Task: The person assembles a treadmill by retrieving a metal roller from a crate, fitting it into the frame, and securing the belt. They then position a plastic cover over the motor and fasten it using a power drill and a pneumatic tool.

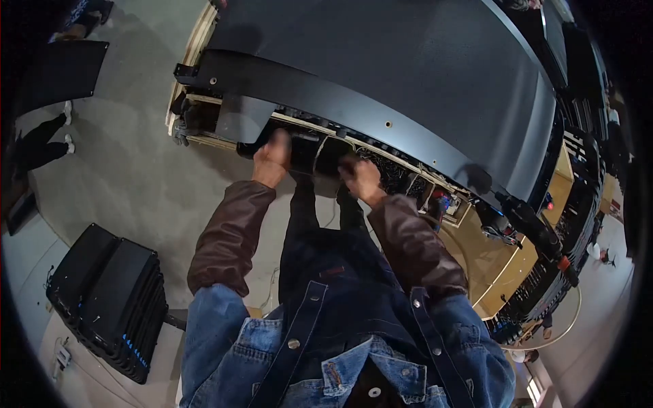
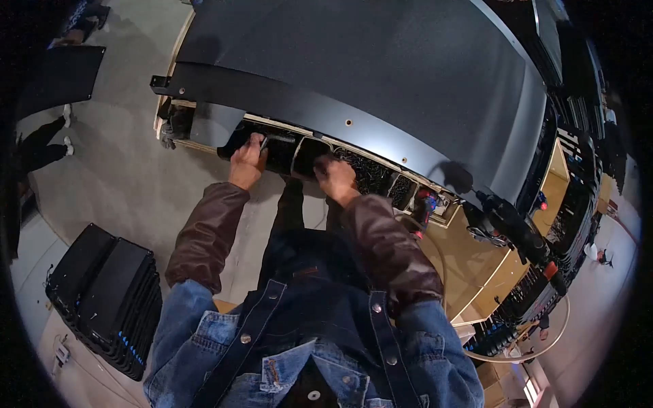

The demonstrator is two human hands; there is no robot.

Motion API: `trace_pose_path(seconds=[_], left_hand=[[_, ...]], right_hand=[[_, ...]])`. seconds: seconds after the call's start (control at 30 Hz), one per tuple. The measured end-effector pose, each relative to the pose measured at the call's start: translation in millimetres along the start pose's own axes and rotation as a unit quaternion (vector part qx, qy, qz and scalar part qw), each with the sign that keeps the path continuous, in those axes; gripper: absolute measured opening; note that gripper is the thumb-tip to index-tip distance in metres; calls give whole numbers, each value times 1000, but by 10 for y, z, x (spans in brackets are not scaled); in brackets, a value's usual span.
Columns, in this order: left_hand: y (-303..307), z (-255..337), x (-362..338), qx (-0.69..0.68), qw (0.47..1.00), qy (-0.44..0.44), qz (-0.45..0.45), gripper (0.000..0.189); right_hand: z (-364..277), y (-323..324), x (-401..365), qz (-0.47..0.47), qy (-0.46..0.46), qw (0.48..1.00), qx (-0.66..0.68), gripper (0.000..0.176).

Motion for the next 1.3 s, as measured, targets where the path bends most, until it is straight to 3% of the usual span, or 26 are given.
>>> trace_pose_path(seconds=[0.07,0.13,0.2,0.27,0.3,0.37,0.5,0.6,0.67,0.7,0.77,0.8,0.97,1.2,1.27,1.3], left_hand=[[78,-13,-258,-227,972,41,-39,52],[94,74,-558,-430,864,179,-190,51],[-351,-155,-991,-515,830,174,-123,47],[27,242,-1247,-574,761,249,-170,34],[30,328,-1330,-576,762,245,-170,34],[-21,448,-1460,-650,686,282,-165,25],[-109,565,-1508,-607,742,246,-144,34],[-29,658,-1402,-598,762,218,-118,35],[118,781,-1290,-608,764,185,-114,35],[218,876,-1212,-618,763,155,-110,34],[338,1058,-1089,-595,785,126,-122,33],[415,1192,-1038,-570,805,98,-133,31],[685,1967,-901,-603,790,-11,-107,26],[716,2866,-897,-553,823,-71,-105,27],[763,3060,-884,-463,875,-127,-62,26],[779,3157,-866,-460,876,-131,-62,26]], right_hand=[[-61,-331,334,-71,32,981,-176,32],[-44,-569,402,-90,67,975,-194,31],[-111,-626,463,-104,100,966,-213,31],[-213,-626,411,-165,122,951,-232,28],[-224,-641,395,-161,120,951,-236,28],[-169,-722,442,-145,103,949,-260,19],[-78,-744,496,-148,137,950,-237,15],[-127,-538,389,-76,112,971,-195,15],[-271,-119,259,-29,31,999,-11,15],[-113,-111,186,-21,-28,982,183,17],[-71,28,-114,-16,-91,846,526,20],[-309,362,-333,6,-89,840,535,18],[-788,1356,-1193,60,-12,814,577,19],[-493,1857,-1730,115,60,792,597,20],[-449,2010,-1841,113,79,792,595,20],[-367,2074,-1875,116,82,790,596,20]])
Point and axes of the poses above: each hand's wrist, its own x-axis towards the middle knuckle, its own y-axis out of the back of the hand, z = x × y, the point moved 7 cm from there along x, towards the middle knuckle, and after that the axes turned 5 degrees about -z, right-handed, at the moved point
